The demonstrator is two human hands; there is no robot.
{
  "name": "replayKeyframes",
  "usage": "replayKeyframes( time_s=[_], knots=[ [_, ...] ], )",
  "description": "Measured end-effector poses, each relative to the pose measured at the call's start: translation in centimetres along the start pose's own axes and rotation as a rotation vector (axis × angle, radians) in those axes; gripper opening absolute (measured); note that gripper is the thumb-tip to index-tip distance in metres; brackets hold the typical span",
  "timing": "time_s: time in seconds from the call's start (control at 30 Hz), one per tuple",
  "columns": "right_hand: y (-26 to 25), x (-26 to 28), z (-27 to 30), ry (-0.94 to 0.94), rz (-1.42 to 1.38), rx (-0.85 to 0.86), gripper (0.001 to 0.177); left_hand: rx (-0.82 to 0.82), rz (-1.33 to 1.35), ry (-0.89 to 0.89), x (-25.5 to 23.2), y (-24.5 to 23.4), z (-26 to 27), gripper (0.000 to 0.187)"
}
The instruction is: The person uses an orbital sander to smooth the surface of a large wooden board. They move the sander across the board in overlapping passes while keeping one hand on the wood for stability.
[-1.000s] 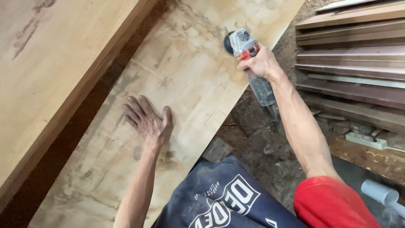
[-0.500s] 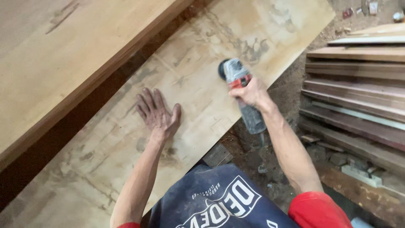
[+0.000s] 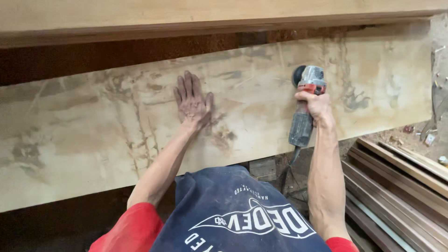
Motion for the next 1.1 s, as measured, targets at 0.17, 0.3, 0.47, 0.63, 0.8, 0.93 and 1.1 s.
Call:
replayKeyframes(
  time_s=[0.17,0.3,0.47,0.63,0.8,0.93,1.1],
  knots=[
    [8.3,3.9,-0.6,-0.109,0.05,0.133,0.035,-0.089,0.048,-0.059,0.8,0.7,0.2,0.081],
    [17.9,6.7,0.8,-0.177,0.33,0.215,0.057,-0.147,0.074,-0.047,1.3,1.1,0.0,0.079],
    [21.8,9.6,3.6,-0.259,0.407,0.303,0.054,-0.178,0.094,-0.054,1.7,0.7,0.0,0.078],
    [16.1,9.6,1.2,-0.08,0.27,0.294,0.042,-0.172,0.045,-0.056,1.5,0.5,0.3,0.078],
    [10.2,7.8,-1.6,0.002,0.096,0.18,0.035,-0.166,0.055,-0.058,1.2,0.3,0.4,0.08],
    [5.6,5.7,-3.5,0.016,0.127,0.094,0.03,-0.143,0.049,-0.063,0.8,0.0,0.0,0.084],
    [2.1,2.5,-2.3,-0.089,-0.083,0.048,0.028,-0.166,0.024,-0.062,0.6,0.0,0.1,0.086]
  ],
)
Point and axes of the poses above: each hand's wrist, its own z-axis away from the middle knuckle, its own y-axis out of the palm, x = y × z, the point moved 7 cm from there along -z, towards the middle knuckle, and after that the axes turned 1 degree about y, right-handed, at the moved point
